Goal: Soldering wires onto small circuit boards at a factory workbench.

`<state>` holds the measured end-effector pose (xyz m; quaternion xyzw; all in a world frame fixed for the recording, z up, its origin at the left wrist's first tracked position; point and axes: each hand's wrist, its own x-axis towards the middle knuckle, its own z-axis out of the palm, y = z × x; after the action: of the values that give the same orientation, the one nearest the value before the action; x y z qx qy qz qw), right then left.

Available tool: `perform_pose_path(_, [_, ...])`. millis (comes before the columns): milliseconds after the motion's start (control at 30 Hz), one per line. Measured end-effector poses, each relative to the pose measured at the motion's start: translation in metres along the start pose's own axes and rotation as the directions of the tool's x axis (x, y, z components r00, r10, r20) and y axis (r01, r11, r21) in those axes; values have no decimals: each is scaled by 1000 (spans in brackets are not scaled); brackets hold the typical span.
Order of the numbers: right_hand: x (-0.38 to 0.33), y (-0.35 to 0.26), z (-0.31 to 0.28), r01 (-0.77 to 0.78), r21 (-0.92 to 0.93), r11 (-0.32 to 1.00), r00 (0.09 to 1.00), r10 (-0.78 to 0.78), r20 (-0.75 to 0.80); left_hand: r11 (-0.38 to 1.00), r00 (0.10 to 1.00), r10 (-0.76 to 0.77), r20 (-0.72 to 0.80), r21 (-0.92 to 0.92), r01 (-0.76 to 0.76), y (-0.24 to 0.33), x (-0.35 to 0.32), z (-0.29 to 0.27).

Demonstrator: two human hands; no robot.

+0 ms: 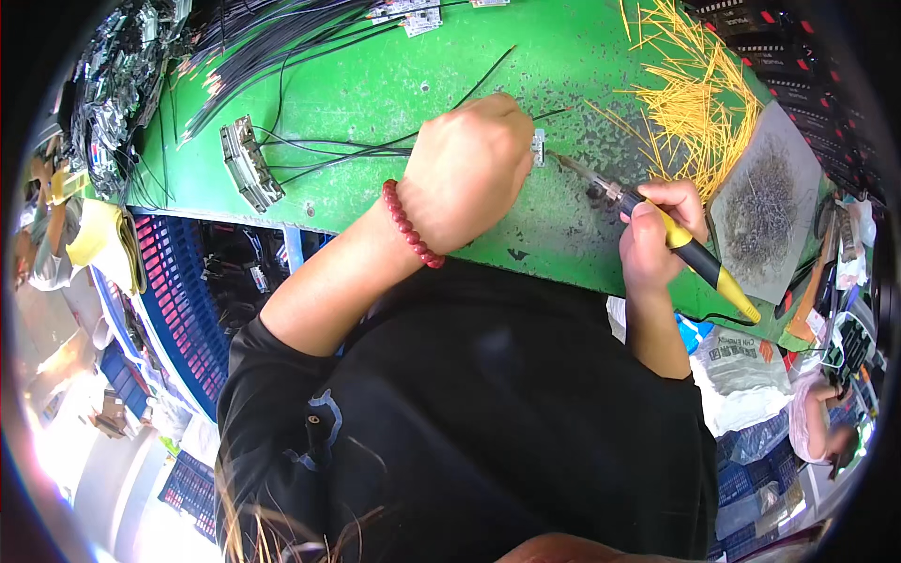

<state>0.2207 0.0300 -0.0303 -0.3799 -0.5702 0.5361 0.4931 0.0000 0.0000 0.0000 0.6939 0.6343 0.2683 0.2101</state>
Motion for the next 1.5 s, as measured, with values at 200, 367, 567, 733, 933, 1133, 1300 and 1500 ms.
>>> perform_pose_path(200, [-9, -11, -6, -30, -55, 998, 1000, 30, 2, 999, 997, -38, 71, -21, 40, 12, -6, -1])
perform_pose_path(367, [-6, -8, -4, -33, -94, 995, 999, 34, 16, 998, 997, -46, 67, -28, 48, 9, -3, -2])
perform_pose_path(567, [-6, -1, -2, 17, -38, 999, 1000, -18, -25, 1000, 999, -20, 51, -13, 20, 6, 0, -2])
perform_pose_path(733, [-3, -5, 0, 131, 40, 991, 989, -128, -69, 1000, 999, -15, 36, 3, 15, 5, 1, -3])
perform_pose_path(933, [2, -13, 3, 136, 42, 990, 980, -128, -150, 1000, 999, 17, 41, 18, -18, 2, 3, -5])
perform_pose_path(1133, [19, -33, 0, -153, -178, 972, 982, 169, 81, 987, 987, 162, 4, 13, -162, 2, 4, -15])
perform_pose_path(1300, [45, -29, 29, 1, -129, 992, 988, 19, 152, 966, 962, 260, -80, 9, -260, 12, 2, -21])
perform_pose_path(1500, [45, -24, 45, 246, -123, 961, 957, -221, 189, 938, 990, -101, -103, -340, 60, 29, -2, -28])
